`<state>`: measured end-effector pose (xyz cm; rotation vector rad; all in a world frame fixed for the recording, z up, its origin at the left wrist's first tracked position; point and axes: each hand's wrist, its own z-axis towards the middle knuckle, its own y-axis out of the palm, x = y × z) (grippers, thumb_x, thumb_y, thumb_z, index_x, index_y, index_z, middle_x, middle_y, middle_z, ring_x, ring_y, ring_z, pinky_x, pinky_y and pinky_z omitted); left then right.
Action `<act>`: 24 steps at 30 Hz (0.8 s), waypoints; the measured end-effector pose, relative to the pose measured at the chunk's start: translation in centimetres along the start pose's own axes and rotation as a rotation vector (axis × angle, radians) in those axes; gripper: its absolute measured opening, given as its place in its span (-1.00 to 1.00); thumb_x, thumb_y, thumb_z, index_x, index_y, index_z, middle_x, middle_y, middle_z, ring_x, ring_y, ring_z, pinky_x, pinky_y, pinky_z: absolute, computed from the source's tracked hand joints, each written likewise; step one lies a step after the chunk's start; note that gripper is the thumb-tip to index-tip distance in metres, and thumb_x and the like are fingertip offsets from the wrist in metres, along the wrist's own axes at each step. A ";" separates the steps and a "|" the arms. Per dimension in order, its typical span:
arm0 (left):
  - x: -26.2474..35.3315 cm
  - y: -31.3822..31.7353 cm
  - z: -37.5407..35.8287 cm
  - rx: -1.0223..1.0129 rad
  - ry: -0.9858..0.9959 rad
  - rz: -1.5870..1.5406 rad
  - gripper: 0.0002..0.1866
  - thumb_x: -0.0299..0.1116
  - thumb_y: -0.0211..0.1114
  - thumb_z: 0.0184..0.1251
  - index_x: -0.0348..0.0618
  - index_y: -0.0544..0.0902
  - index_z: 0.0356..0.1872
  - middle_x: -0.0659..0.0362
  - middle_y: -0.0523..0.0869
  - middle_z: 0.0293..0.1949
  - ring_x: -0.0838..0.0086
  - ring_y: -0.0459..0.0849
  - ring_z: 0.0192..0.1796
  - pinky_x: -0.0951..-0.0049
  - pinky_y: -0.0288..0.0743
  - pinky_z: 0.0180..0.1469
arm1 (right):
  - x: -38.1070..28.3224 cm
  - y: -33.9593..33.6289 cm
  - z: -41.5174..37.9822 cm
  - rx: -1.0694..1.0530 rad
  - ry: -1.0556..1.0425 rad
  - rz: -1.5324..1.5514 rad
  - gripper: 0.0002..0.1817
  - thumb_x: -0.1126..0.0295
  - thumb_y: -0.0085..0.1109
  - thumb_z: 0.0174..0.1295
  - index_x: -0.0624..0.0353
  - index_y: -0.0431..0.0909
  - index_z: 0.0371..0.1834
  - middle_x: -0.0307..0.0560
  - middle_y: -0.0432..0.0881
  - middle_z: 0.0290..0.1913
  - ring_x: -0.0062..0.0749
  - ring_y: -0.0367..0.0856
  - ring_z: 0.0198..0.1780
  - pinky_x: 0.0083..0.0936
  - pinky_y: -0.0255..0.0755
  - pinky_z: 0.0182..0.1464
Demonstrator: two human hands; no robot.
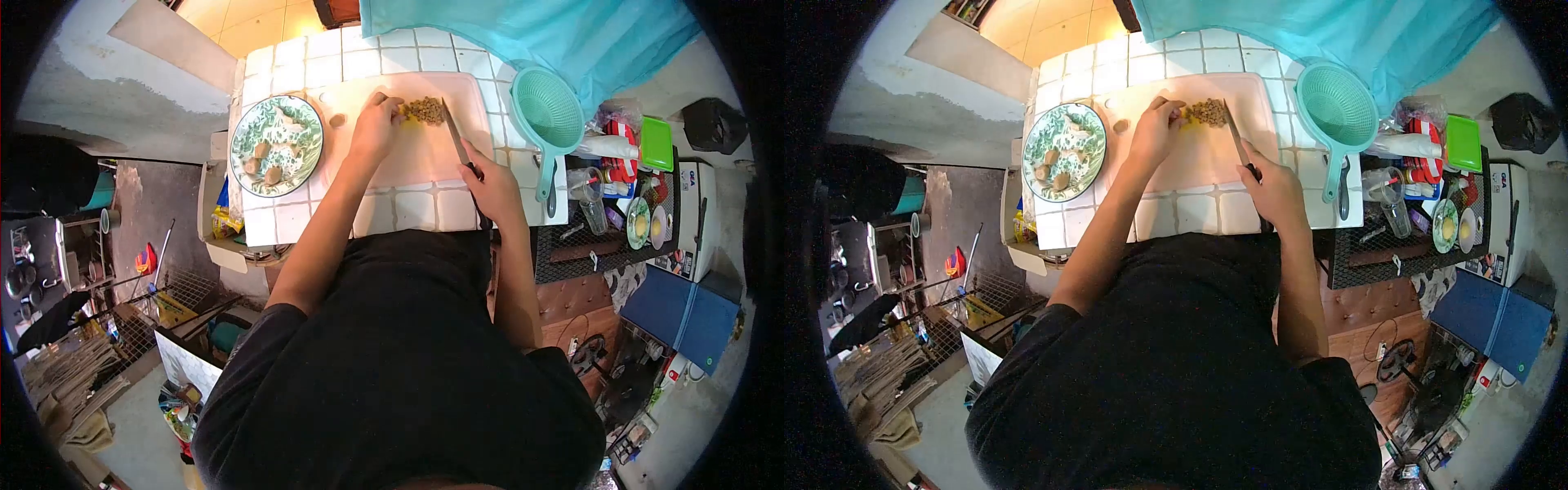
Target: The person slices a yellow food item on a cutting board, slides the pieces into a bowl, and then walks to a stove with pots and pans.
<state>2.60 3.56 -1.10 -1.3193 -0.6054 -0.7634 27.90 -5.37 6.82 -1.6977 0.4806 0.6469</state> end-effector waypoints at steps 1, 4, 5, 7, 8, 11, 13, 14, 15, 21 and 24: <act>0.1 0.4 0.4 0.000 0.005 0.000 -0.71 -0.65 0.45 0.28 -0.35 0.77 0.03 -0.06 0.77 -0.05 0.14 0.82 -0.05 0.27 0.72 0.10 | 0.0 -0.2 0.0 -0.020 0.064 0.028 -0.40 0.08 0.27 0.49 -0.19 0.52 0.59 0.19 0.81 -0.19 0.16 0.80 -0.15 -0.07 0.63 -0.05; 0.3 1.5 1.6 -0.034 0.101 -0.035 -0.73 -0.64 0.44 0.30 -0.35 0.77 0.02 -0.04 0.76 -0.06 0.14 0.82 -0.06 0.28 0.73 0.09 | 1.5 0.4 -0.3 0.026 0.085 0.070 -0.41 0.13 0.29 0.50 -0.22 0.51 0.59 0.12 0.74 -0.30 -0.06 0.72 -0.28 -0.21 0.59 -0.13; 0.4 1.7 1.8 -0.052 0.098 -0.029 -0.72 -0.65 0.43 0.31 -0.34 0.77 0.04 -0.03 0.76 -0.06 0.15 0.82 -0.06 0.29 0.73 0.08 | 2.3 0.8 -0.4 0.085 0.040 0.082 -0.41 0.17 0.31 0.50 -0.24 0.51 0.60 0.03 0.66 -0.44 -0.27 0.62 -0.43 -0.33 0.53 -0.22; 0.5 1.7 1.9 -0.078 0.098 -0.021 -0.71 -0.65 0.41 0.33 -0.34 0.76 0.06 -0.02 0.76 -0.06 0.17 0.82 -0.05 0.29 0.73 0.06 | 1.3 0.1 -1.1 0.094 0.038 0.062 -0.42 0.18 0.32 0.50 -0.24 0.52 0.59 0.05 0.67 -0.43 -0.27 0.62 -0.43 -0.32 0.53 -0.22; 0.3 1.3 1.7 -0.057 0.079 -0.061 -0.70 -0.65 0.39 0.35 -0.31 0.75 0.09 -0.02 0.76 -0.05 0.18 0.83 -0.05 0.29 0.73 0.05 | 1.0 -0.1 -1.5 0.096 0.031 0.037 -0.42 0.18 0.33 0.49 -0.24 0.54 0.57 0.06 0.67 -0.42 -0.27 0.62 -0.42 -0.32 0.53 -0.22; 0.7 -1.1 0.4 -0.009 0.031 -0.073 -0.67 -0.67 0.34 0.38 -0.26 0.74 0.14 -0.02 0.75 -0.02 0.21 0.83 -0.04 0.31 0.72 0.02 | 1.4 0.0 -2.3 -0.060 -0.016 0.082 -0.46 0.09 0.27 0.49 -0.29 0.58 0.53 0.13 0.82 0.00 0.12 0.81 -0.08 -0.13 0.65 0.03; 1.3 -3.4 -0.2 0.028 -0.050 -0.026 -0.64 -0.69 0.29 0.40 -0.18 0.74 0.16 -0.03 0.74 0.01 0.21 0.83 -0.05 0.30 0.71 -0.01 | 0.3 0.0 -2.0 -0.115 -0.043 0.036 -0.48 0.11 0.27 0.49 -0.29 0.60 0.52 0.16 0.81 -0.02 0.15 0.79 -0.09 -0.11 0.64 0.03; 1.0 -4.3 -0.6 0.023 -0.050 -0.024 -0.64 -0.69 0.29 0.40 -0.18 0.74 0.16 -0.03 0.74 0.01 0.21 0.83 -0.05 0.30 0.71 -0.01 | -0.2 0.1 -1.9 -0.171 -0.073 -0.015 -0.49 0.13 0.28 0.48 -0.29 0.62 0.50 0.19 0.80 -0.04 0.17 0.78 -0.10 -0.09 0.63 0.02; 0.5 -5.3 -0.8 0.041 -0.031 0.042 -0.64 -0.68 0.31 0.39 -0.19 0.75 0.15 -0.03 0.75 0.03 0.16 0.82 -0.03 0.27 0.70 0.01 | -0.3 0.5 -1.4 -0.171 -0.072 -0.013 -0.49 0.13 0.28 0.48 -0.29 0.62 0.50 0.19 0.80 -0.04 0.17 0.78 -0.10 -0.09 0.63 0.02; -1.6 -9.9 -2.2 0.031 0.020 0.465 -0.72 -0.52 0.39 0.36 -0.14 0.79 0.07 0.02 0.79 0.09 0.05 0.72 0.14 0.06 0.51 0.20 | 0.5 3.0 2.1 -0.080 -0.192 -0.032 -0.47 0.18 0.32 0.45 -0.22 0.62 0.49 0.27 0.75 -0.22 0.19 0.74 -0.19 -0.09 0.57 -0.06; -2.3 -10.5 -2.1 -0.047 -0.011 0.587 -0.75 -0.40 0.39 0.37 -0.05 0.82 0.03 0.10 0.81 0.05 0.10 0.68 0.17 0.04 0.35 0.26 | 0.1 2.0 2.4 -0.067 -0.078 -0.059 -0.47 0.19 0.27 0.45 -0.20 0.62 0.49 0.25 0.78 -0.12 0.22 0.75 -0.08 -0.02 0.60 0.03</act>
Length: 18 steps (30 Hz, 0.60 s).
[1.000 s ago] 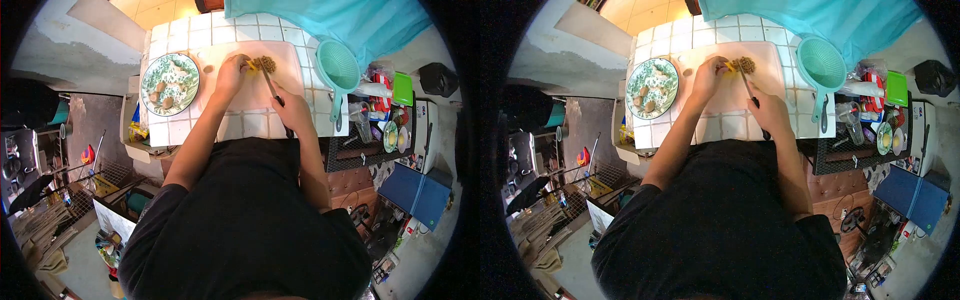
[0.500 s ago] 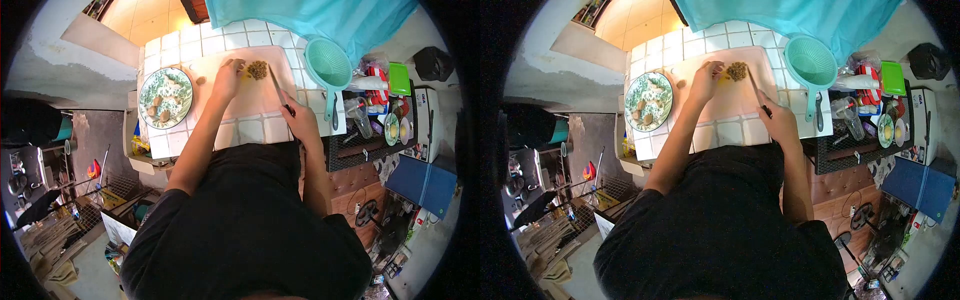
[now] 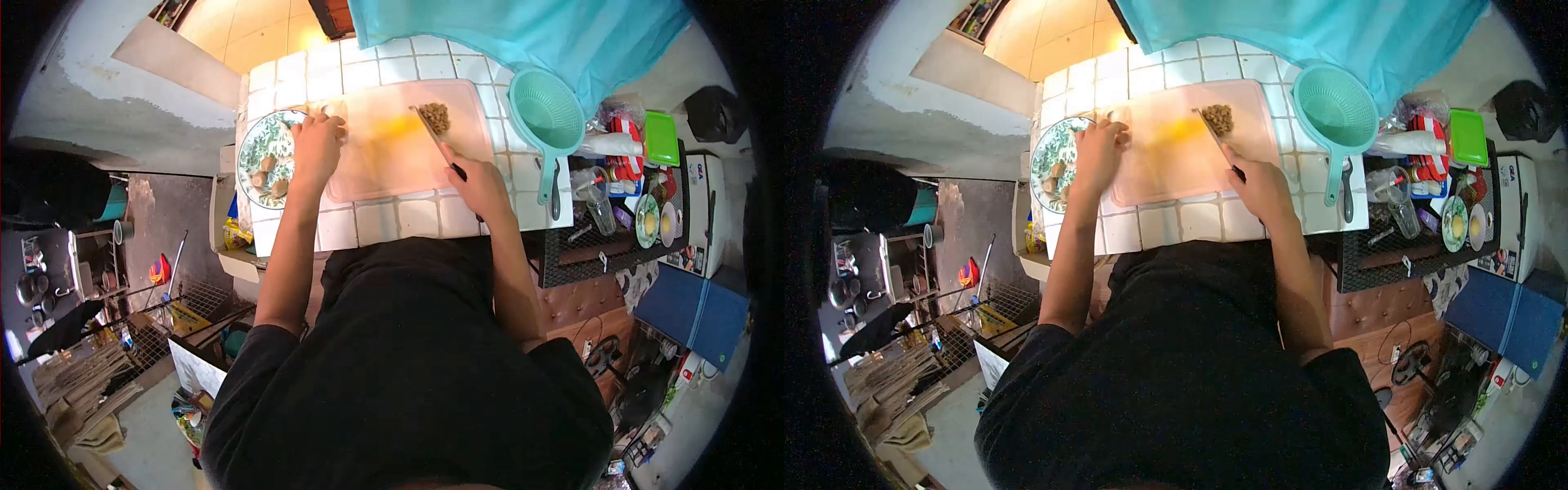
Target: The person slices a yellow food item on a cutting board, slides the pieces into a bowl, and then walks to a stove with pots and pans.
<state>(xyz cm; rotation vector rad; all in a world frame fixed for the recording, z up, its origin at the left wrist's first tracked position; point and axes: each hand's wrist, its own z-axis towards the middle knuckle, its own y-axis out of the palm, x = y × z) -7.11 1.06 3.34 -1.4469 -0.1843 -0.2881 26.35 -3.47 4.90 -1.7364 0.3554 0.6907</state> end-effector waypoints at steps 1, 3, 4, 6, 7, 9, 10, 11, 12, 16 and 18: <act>-0.1 0.2 0.0 -0.005 0.023 0.018 -0.77 -0.40 0.40 0.36 -0.05 0.82 0.00 0.11 0.80 0.03 0.11 0.68 0.16 0.04 0.35 0.26 | -0.3 -0.3 -0.5 0.019 -0.007 0.008 -0.47 0.19 0.27 0.45 -0.19 0.62 0.50 0.25 0.79 -0.13 0.22 0.76 -0.09 -0.03 0.61 0.03; -0.2 0.5 0.0 0.001 0.063 0.026 -0.82 -0.43 0.42 0.30 -0.07 0.81 -0.10 0.11 0.79 -0.04 0.12 0.68 0.14 0.07 0.36 0.25 | -0.5 -0.4 -1.3 0.034 -0.013 0.018 -0.47 0.19 0.28 0.45 -0.17 0.61 0.50 0.24 0.79 -0.14 0.22 0.76 -0.09 -0.04 0.61 0.03; -0.3 0.7 0.0 -0.001 0.061 0.026 -0.82 -0.43 0.42 0.30 -0.07 0.81 -0.10 0.11 0.79 -0.04 0.12 0.68 0.14 0.07 0.36 0.25 | -0.5 -0.3 -1.7 0.018 -0.005 0.045 -0.46 0.18 0.28 0.46 -0.16 0.60 0.51 0.24 0.80 -0.14 0.22 0.77 -0.08 -0.04 0.61 0.02; -0.1 1.0 0.2 0.014 0.056 -0.077 -0.85 -0.52 0.42 0.29 -0.12 0.79 -0.14 0.07 0.77 -0.05 0.10 0.70 0.06 0.09 0.47 0.17 | -0.5 -0.1 -2.3 0.005 0.002 0.068 -0.45 0.17 0.28 0.46 -0.15 0.59 0.52 0.23 0.80 -0.13 0.21 0.77 -0.08 -0.05 0.62 0.02; 0.1 1.3 0.4 0.017 0.054 -0.079 -0.85 -0.52 0.42 0.29 -0.12 0.79 -0.14 0.07 0.77 -0.05 0.10 0.70 0.06 0.09 0.47 0.17 | -0.4 0.4 -2.5 0.023 -0.016 0.101 -0.44 0.18 0.31 0.46 -0.18 0.58 0.53 0.20 0.77 -0.24 0.07 0.74 -0.22 -0.15 0.60 -0.07; 0.3 2.0 0.8 -0.035 0.033 -0.360 -0.87 -0.56 0.44 0.33 -0.21 0.77 -0.13 0.05 0.81 -0.08 0.20 0.78 -0.05 0.21 0.63 0.06 | -0.5 1.0 -2.8 0.039 -0.040 0.133 -0.43 0.19 0.33 0.46 -0.20 0.57 0.54 0.16 0.73 -0.34 -0.07 0.71 -0.36 -0.25 0.58 -0.16; 0.6 2.5 1.2 -0.030 0.031 -0.358 -0.87 -0.56 0.44 0.33 -0.21 0.77 -0.13 0.05 0.81 -0.08 0.20 0.78 -0.05 0.21 0.63 0.06 | -0.7 1.2 -2.8 0.037 -0.048 0.129 -0.43 0.19 0.33 0.46 -0.18 0.57 0.55 0.16 0.73 -0.34 -0.07 0.71 -0.36 -0.26 0.58 -0.17; 1.0 3.1 1.5 -0.019 0.017 -0.563 -0.89 -0.54 0.45 0.37 -0.25 0.76 -0.13 0.05 0.83 -0.12 0.26 0.81 -0.09 0.29 0.66 0.02 | -0.8 1.3 -2.8 0.034 -0.056 0.124 -0.42 0.19 0.33 0.47 -0.15 0.56 0.55 0.15 0.73 -0.35 -0.08 0.71 -0.36 -0.27 0.58 -0.17; 1.8 3.7 1.6 -0.008 0.001 -0.771 -0.88 -0.52 0.47 0.40 -0.29 0.76 -0.12 0.06 0.85 -0.15 0.33 0.84 -0.13 0.37 0.69 -0.02 | -0.8 1.5 -2.7 0.032 -0.058 0.122 -0.42 0.19 0.33 0.47 -0.15 0.56 0.55 0.15 0.73 -0.35 -0.08 0.71 -0.36 -0.27 0.58 -0.17; 5.7 3.2 1.5 0.047 -0.129 -0.820 -0.83 -0.46 0.48 0.44 -0.31 0.77 -0.05 0.08 0.88 -0.25 0.44 0.84 -0.15 0.43 0.67 -0.01 | -0.9 2.5 -2.1 0.047 -0.035 0.180 -0.40 0.19 0.33 0.46 -0.08 0.54 0.57 0.14 0.74 -0.35 -0.08 0.71 -0.36 -0.27 0.57 -0.17; 6.1 3.8 1.0 -0.027 -0.244 -0.822 -0.80 -0.46 0.48 0.43 -0.32 0.77 -0.02 0.05 0.86 -0.20 0.38 0.84 -0.19 0.39 0.68 -0.02 | -1.1 2.6 -1.9 0.050 -0.014 0.173 -0.39 0.20 0.32 0.46 -0.07 0.53 0.58 0.14 0.74 -0.34 -0.07 0.72 -0.35 -0.26 0.57 -0.17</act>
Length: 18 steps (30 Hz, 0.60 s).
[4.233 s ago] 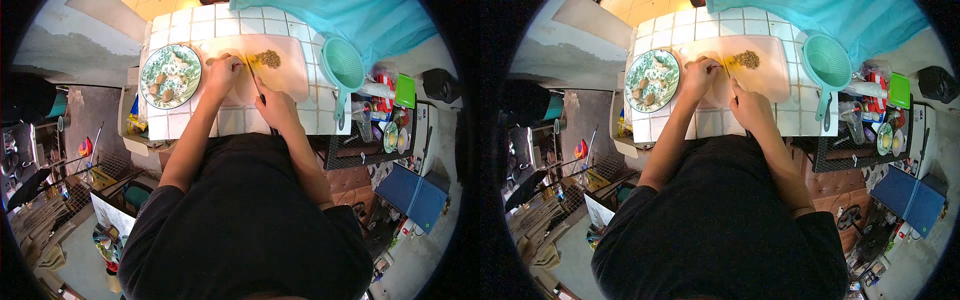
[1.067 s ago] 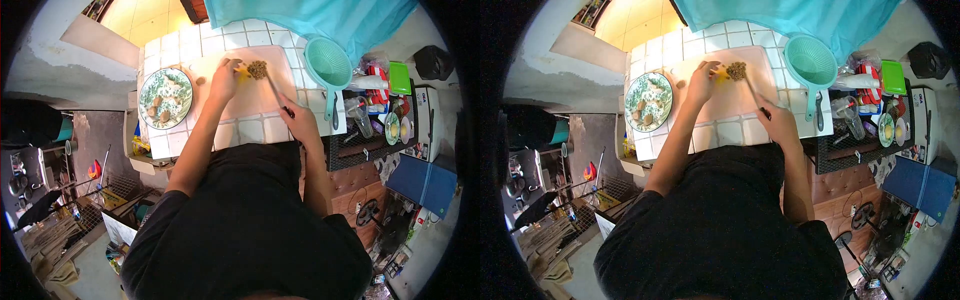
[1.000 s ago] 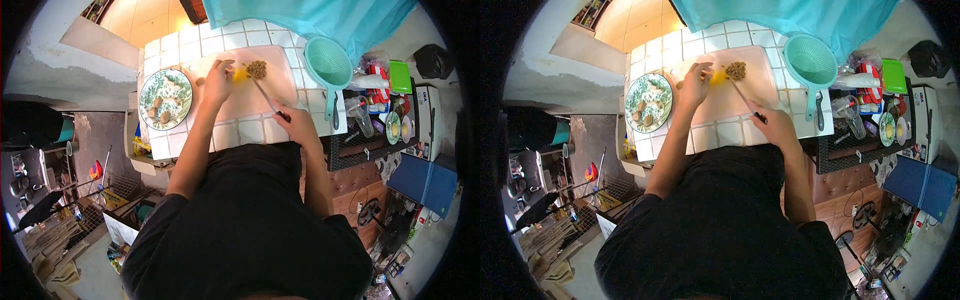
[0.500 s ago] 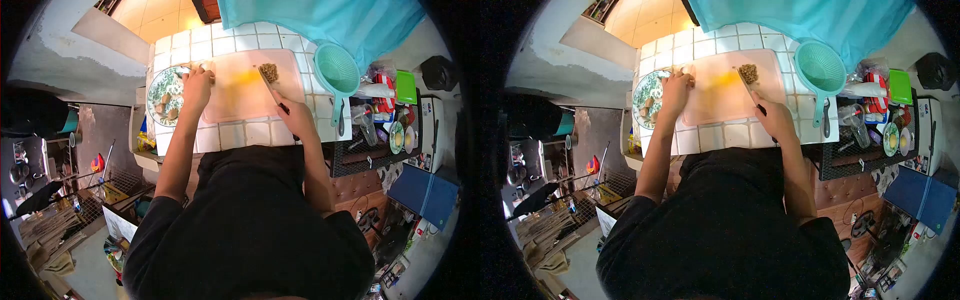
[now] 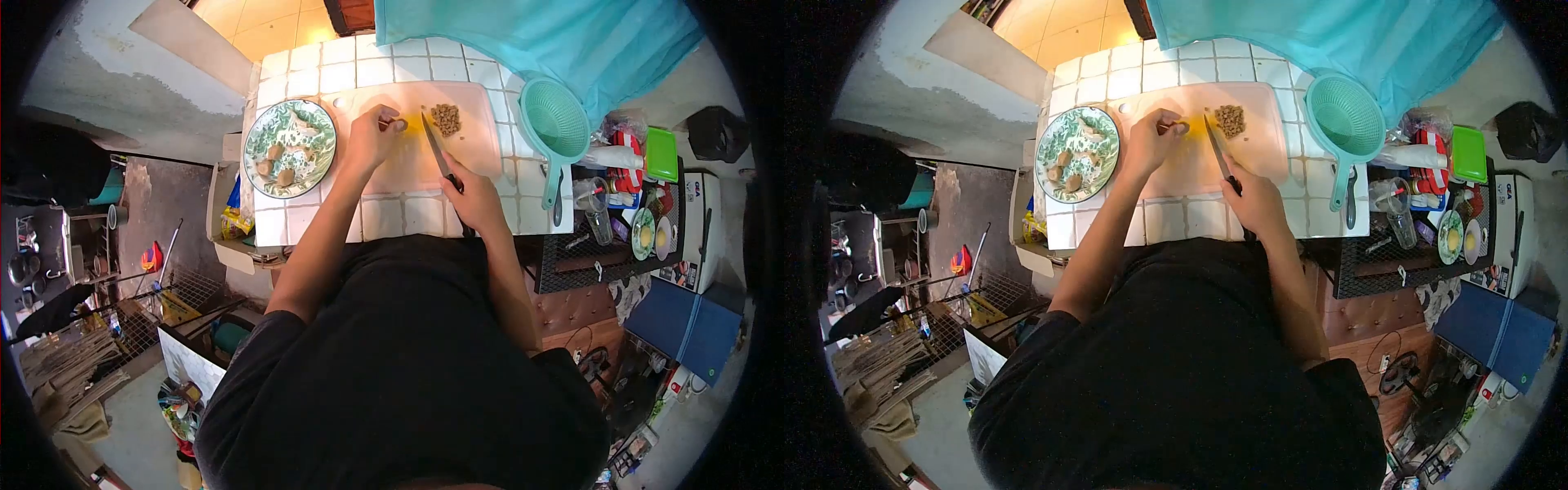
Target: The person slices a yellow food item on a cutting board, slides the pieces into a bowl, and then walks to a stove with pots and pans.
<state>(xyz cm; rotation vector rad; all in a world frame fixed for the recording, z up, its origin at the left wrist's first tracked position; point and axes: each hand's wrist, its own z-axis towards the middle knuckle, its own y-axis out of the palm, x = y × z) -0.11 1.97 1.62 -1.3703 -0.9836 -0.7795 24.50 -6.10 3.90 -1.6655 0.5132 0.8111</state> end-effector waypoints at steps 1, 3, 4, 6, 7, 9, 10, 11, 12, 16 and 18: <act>-0.8 0.2 -0.2 -0.013 0.089 0.098 -0.79 -0.47 0.46 0.42 -0.32 0.77 0.00 0.03 0.83 -0.15 0.34 0.84 -0.18 0.36 0.70 -0.02 | -0.3 0.0 0.0 -0.016 -0.004 -0.025 -0.38 0.20 0.31 0.46 -0.08 0.51 0.59 0.16 0.75 -0.32 -0.02 0.74 -0.33 -0.23 0.58 -0.15; -1.6 0.2 -0.6 -0.027 0.174 0.195 -0.77 -0.49 0.45 0.42 -0.32 0.77 0.03 0.01 0.81 -0.10 0.29 0.85 -0.18 0.33 0.71 -0.02 | -0.4 -0.2 0.0 -0.037 -0.004 -0.051 -0.37 0.20 0.29 0.45 -0.09 0.50 0.60 0.17 0.76 -0.31 0.02 0.76 -0.30 -0.19 0.59 -0.14; -1.5 0.0 -1.0 -0.019 0.145 0.203 -0.75 -0.51 0.43 0.41 -0.32 0.76 0.06 0.00 0.78 -0.06 0.25 0.85 -0.16 0.31 0.72 -0.02 | -0.4 -0.3 0.2 -0.051 -0.030 -0.115 -0.37 0.20 0.28 0.45 -0.11 0.50 0.60 0.19 0.77 -0.29 0.08 0.77 -0.27 -0.15 0.60 -0.12; -1.4 -0.4 -1.2 -0.016 0.117 0.210 -0.73 -0.53 0.42 0.40 -0.32 0.76 0.08 -0.01 0.75 -0.01 0.21 0.86 -0.14 0.29 0.73 -0.01 | -0.2 -0.4 0.9 -0.063 -0.050 -0.178 -0.37 0.20 0.28 0.45 -0.12 0.49 0.61 0.20 0.77 -0.28 0.14 0.77 -0.24 -0.11 0.61 -0.10; -1.5 -0.6 -1.4 -0.046 0.134 0.202 -0.72 -0.54 0.41 0.40 -0.29 0.76 0.10 -0.01 0.74 0.01 0.21 0.86 -0.11 0.31 0.73 -0.01 | 0.0 -0.3 1.6 -0.055 -0.074 -0.176 -0.38 0.21 0.25 0.45 -0.17 0.49 0.60 0.22 0.78 -0.26 0.17 0.77 -0.19 -0.04 0.61 -0.05; -1.7 -0.7 -1.3 -0.082 0.155 0.190 -0.70 -0.55 0.41 0.40 -0.27 0.76 0.12 0.00 0.72 0.03 0.22 0.87 -0.08 0.32 0.73 -0.01 | -0.1 -0.4 3.2 -0.044 -0.092 -0.176 -0.38 0.21 0.23 0.45 -0.22 0.50 0.60 0.23 0.78 -0.23 0.20 0.78 -0.13 0.02 0.62 -0.01; -2.1 -0.7 -1.2 -0.106 0.190 0.204 -0.68 -0.54 0.43 0.38 -0.26 0.76 0.14 -0.01 0.71 0.05 0.23 0.86 -0.10 0.32 0.73 -0.01 | -0.6 -0.6 4.0 -0.050 -0.061 -0.251 -0.38 0.21 0.22 0.46 -0.21 0.48 0.61 0.23 0.78 -0.24 0.20 0.77 -0.14 0.03 0.62 0.00; -2.4 -0.6 -1.1 -0.130 0.224 0.218 -0.67 -0.53 0.45 0.37 -0.25 0.75 0.15 -0.01 0.69 0.07 0.24 0.85 -0.12 0.33 0.73 0.00 | -0.9 -0.8 4.3 -0.056 -0.030 -0.325 -0.37 0.22 0.22 0.46 -0.19 0.46 0.62 0.23 0.78 -0.25 0.21 0.77 -0.15 0.03 0.63 0.00; -2.3 -0.6 -1.1 -0.133 0.226 0.215 -0.67 -0.53 0.45 0.37 -0.25 0.75 0.15 -0.01 0.69 0.07 0.24 0.85 -0.12 0.33 0.73 0.00 | -0.8 -1.1 4.1 -0.055 -0.027 -0.328 -0.37 0.22 0.22 0.46 -0.19 0.46 0.62 0.23 0.78 -0.25 0.21 0.77 -0.15 0.03 0.63 0.00; -2.3 0.3 -0.8 -0.123 0.225 0.241 -0.54 -0.41 0.56 0.24 -0.22 0.75 0.19 -0.04 0.70 0.13 0.08 0.79 0.02 0.21 0.69 0.14 | -0.4 -2.7 1.3 0.089 -0.006 -0.234 -0.34 0.21 0.27 0.47 -0.13 0.43 0.64 0.18 0.70 -0.40 0.19 0.71 -0.33 -0.04 0.57 -0.18; -2.0 1.5 -0.6 -0.082 0.227 0.238 -0.46 -0.38 0.60 0.20 -0.23 0.73 0.24 -0.04 0.68 0.15 0.08 0.75 0.11 0.20 0.66 0.20 | -0.3 -2.7 -0.7 0.132 0.040 -0.169 -0.33 0.21 0.27 0.46 -0.12 0.42 0.65 0.17 0.68 -0.42 0.17 0.70 -0.36 -0.05 0.55 -0.21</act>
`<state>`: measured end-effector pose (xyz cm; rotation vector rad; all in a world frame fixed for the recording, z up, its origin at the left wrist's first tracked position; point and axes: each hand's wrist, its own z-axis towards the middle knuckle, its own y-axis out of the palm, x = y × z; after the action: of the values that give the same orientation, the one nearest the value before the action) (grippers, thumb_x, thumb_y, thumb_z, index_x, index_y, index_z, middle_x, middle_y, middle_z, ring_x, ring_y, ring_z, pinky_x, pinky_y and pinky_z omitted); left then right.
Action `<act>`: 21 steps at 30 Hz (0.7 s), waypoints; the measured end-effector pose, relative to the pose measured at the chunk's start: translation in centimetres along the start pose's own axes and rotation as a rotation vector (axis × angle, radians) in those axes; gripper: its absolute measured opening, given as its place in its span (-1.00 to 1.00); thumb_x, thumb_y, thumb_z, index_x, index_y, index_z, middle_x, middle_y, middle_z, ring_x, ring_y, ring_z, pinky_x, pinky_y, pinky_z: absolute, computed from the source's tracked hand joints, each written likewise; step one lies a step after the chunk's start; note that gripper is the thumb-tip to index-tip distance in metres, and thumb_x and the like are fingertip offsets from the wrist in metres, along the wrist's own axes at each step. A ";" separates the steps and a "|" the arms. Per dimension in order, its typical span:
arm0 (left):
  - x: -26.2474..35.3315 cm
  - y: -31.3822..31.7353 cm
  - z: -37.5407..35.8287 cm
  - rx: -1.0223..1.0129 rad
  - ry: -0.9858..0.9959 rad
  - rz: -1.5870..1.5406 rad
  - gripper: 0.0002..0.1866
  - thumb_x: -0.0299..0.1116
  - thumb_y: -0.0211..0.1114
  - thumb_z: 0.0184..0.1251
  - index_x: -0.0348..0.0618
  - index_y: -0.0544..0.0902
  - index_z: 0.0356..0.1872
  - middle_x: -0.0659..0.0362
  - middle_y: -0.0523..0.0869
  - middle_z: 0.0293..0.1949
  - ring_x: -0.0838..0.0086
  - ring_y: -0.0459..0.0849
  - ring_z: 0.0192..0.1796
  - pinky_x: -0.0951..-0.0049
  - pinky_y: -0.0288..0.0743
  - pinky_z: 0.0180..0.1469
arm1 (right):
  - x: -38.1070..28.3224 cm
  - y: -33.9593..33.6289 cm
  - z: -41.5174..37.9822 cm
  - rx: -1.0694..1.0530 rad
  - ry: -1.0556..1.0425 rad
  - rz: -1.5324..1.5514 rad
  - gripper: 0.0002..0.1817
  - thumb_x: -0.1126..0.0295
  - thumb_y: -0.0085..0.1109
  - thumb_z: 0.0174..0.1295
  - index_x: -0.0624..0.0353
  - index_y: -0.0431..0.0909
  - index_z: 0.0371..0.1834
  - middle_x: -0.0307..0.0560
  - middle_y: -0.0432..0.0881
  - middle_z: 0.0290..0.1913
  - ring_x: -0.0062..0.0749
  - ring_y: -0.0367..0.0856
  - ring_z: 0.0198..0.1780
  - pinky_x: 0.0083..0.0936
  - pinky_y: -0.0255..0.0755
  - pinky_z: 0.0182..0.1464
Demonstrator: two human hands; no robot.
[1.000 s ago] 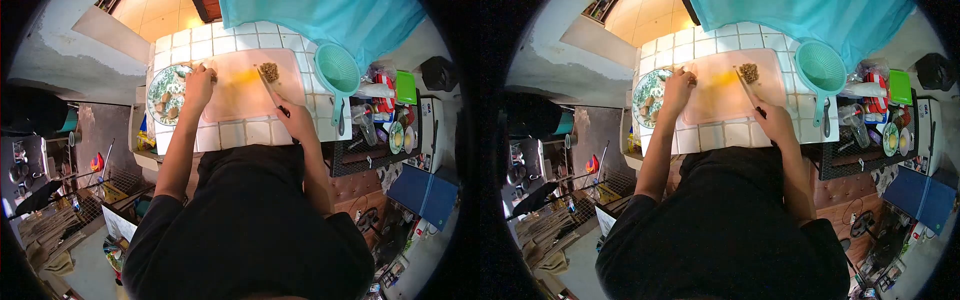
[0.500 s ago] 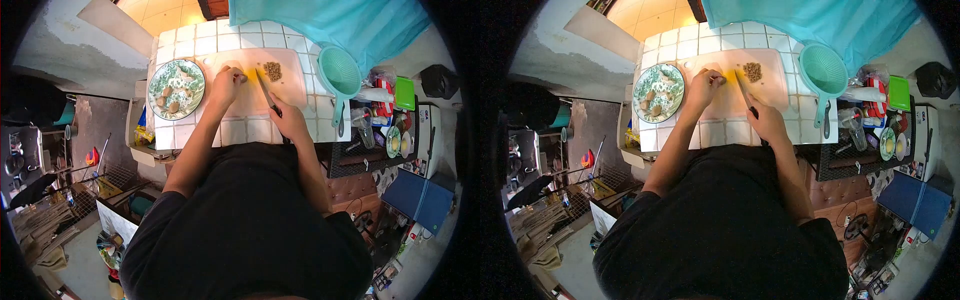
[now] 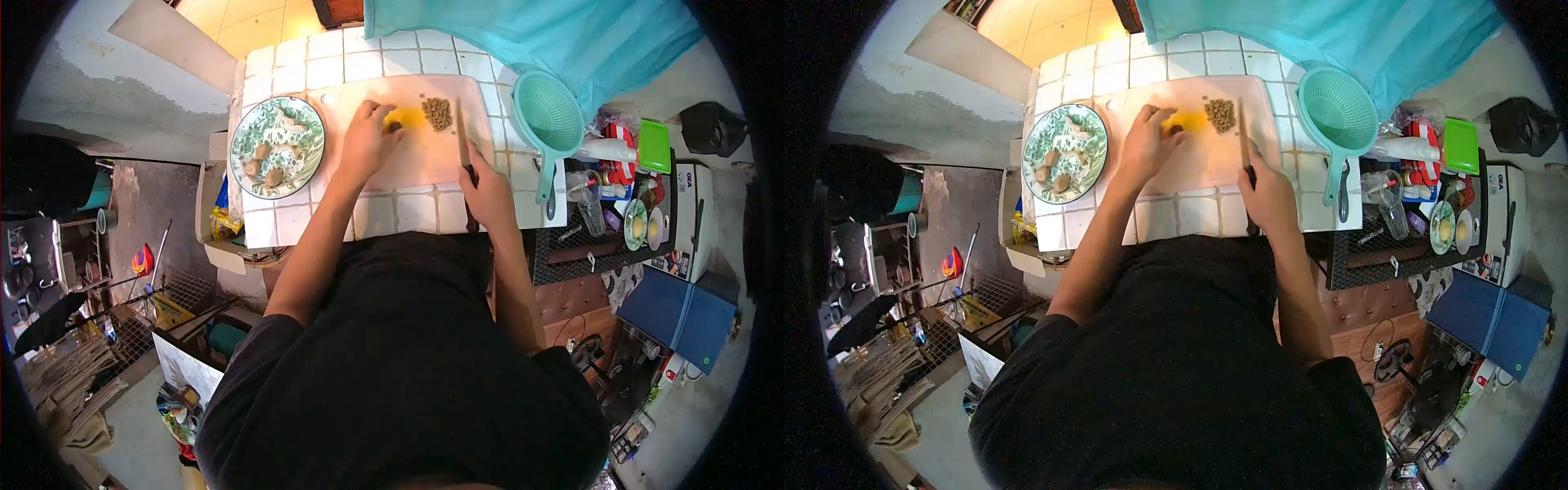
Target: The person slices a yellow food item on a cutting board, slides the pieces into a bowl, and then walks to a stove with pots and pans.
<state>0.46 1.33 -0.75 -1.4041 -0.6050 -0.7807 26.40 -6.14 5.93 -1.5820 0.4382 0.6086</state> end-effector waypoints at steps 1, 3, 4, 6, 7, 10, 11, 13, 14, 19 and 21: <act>1.0 0.2 0.5 0.045 0.076 0.026 -0.40 -0.35 0.63 0.18 -0.26 0.70 0.27 -0.05 0.67 0.15 0.06 0.70 0.18 0.18 0.62 0.25 | 0.4 0.3 -0.9 0.010 0.061 0.024 -0.32 0.23 0.28 0.46 -0.10 0.41 0.66 0.16 0.65 -0.45 0.14 0.68 -0.39 -0.07 0.54 -0.23; 2.1 1.1 1.4 0.084 0.150 0.048 -0.34 -0.33 0.65 0.15 -0.29 0.68 0.31 -0.06 0.65 0.16 0.05 0.64 0.25 0.17 0.58 0.30 | 0.8 0.7 -1.8 0.018 0.128 0.046 -0.30 0.24 0.29 0.45 -0.09 0.39 0.66 0.15 0.62 -0.47 0.11 0.65 -0.42 -0.09 0.52 -0.26; 2.4 1.6 2.0 0.064 0.202 0.151 -0.32 -0.28 0.66 0.18 -0.31 0.66 0.33 -0.09 0.64 0.16 0.02 0.67 0.21 0.16 0.61 0.28 | 0.7 0.9 -2.1 0.018 0.126 0.043 -0.30 0.26 0.29 0.44 -0.07 0.39 0.67 0.14 0.60 -0.48 0.07 0.64 -0.44 -0.11 0.52 -0.27; 2.7 2.8 3.2 0.046 0.263 0.255 -0.30 -0.24 0.66 0.21 -0.33 0.64 0.35 -0.12 0.62 0.15 -0.01 0.69 0.17 0.15 0.64 0.26 | 0.7 1.6 -2.2 0.026 0.122 0.039 -0.29 0.28 0.29 0.44 -0.04 0.38 0.67 0.14 0.57 -0.50 0.04 0.62 -0.46 -0.14 0.51 -0.28; 2.3 3.7 3.5 0.074 0.252 0.244 -0.30 -0.25 0.64 0.24 -0.35 0.63 0.35 -0.14 0.62 0.15 -0.04 0.69 0.17 0.13 0.65 0.26 | 0.9 2.4 -2.1 0.015 0.106 0.089 -0.28 0.30 0.30 0.44 0.00 0.36 0.68 0.14 0.57 -0.50 0.03 0.61 -0.46 -0.14 0.51 -0.28; 0.9 4.8 4.7 0.102 0.233 0.160 -0.38 -0.32 0.57 0.31 -0.37 0.63 0.34 -0.17 0.63 0.14 -0.05 0.70 0.14 0.10 0.65 0.24 | 0.4 3.5 -0.3 -0.029 0.076 0.150 -0.23 0.31 0.29 0.44 0.12 0.29 0.70 0.15 0.58 -0.47 0.02 0.61 -0.43 -0.16 0.50 -0.25; 0.7 5.0 4.9 0.099 0.220 0.081 -0.45 -0.37 0.52 0.35 -0.37 0.64 0.32 -0.18 0.63 0.14 -0.05 0.71 0.12 0.11 0.66 0.23 | 0.4 3.7 0.9 -0.059 0.096 0.108 -0.23 0.27 0.28 0.44 0.18 0.29 0.69 0.28 0.67 -0.35 0.17 0.69 -0.27 -0.04 0.56 -0.13; 1.0 4.7 4.7 0.061 0.217 0.078 -0.54 -0.44 0.45 0.39 -0.33 0.67 0.28 -0.18 0.63 0.14 -0.03 0.73 0.10 0.12 0.66 0.22 | 0.9 4.0 2.5 -0.054 0.060 0.032 -0.22 0.21 0.27 0.43 0.24 0.29 0.68 0.40 0.76 -0.21 0.32 0.76 -0.10 0.09 0.60 0.00; 1.0 4.3 4.8 0.030 0.211 0.077 -0.61 -0.52 0.39 0.42 -0.30 0.70 0.25 -0.17 0.64 0.14 -0.02 0.74 0.08 0.12 0.67 0.20 | 1.2 3.8 2.6 -0.055 0.054 0.035 -0.22 0.21 0.27 0.43 0.24 0.29 0.68 0.40 0.76 -0.21 0.32 0.76 -0.10 0.09 0.60 0.00; 0.8 -0.6 2.4 0.105 0.108 0.027 -0.64 -0.61 0.29 0.45 -0.19 0.74 0.22 -0.08 0.65 0.23 0.08 0.77 0.05 0.20 0.67 0.17 | -0.7 0.6 2.6 -0.037 0.089 0.023 -0.29 0.19 0.24 0.43 0.21 0.40 0.61 0.31 0.78 -0.25 0.30 0.77 -0.14 0.06 0.62 -0.02; 0.9 -3.1 0.7 -0.010 -0.002 0.017 -0.60 -0.65 0.27 0.43 -0.22 0.71 0.25 0.01 0.68 0.25 0.16 0.78 0.03 0.25 0.68 0.13 | -1.1 0.4 1.9 -0.044 0.080 0.050 -0.35 0.20 0.23 0.43 0.18 0.48 0.56 0.29 0.77 -0.27 0.27 0.78 -0.16 0.05 0.62 -0.03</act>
<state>-1.38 1.97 1.95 -1.4172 -0.5905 -0.7698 25.06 -4.42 6.19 -1.6452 0.5291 0.5981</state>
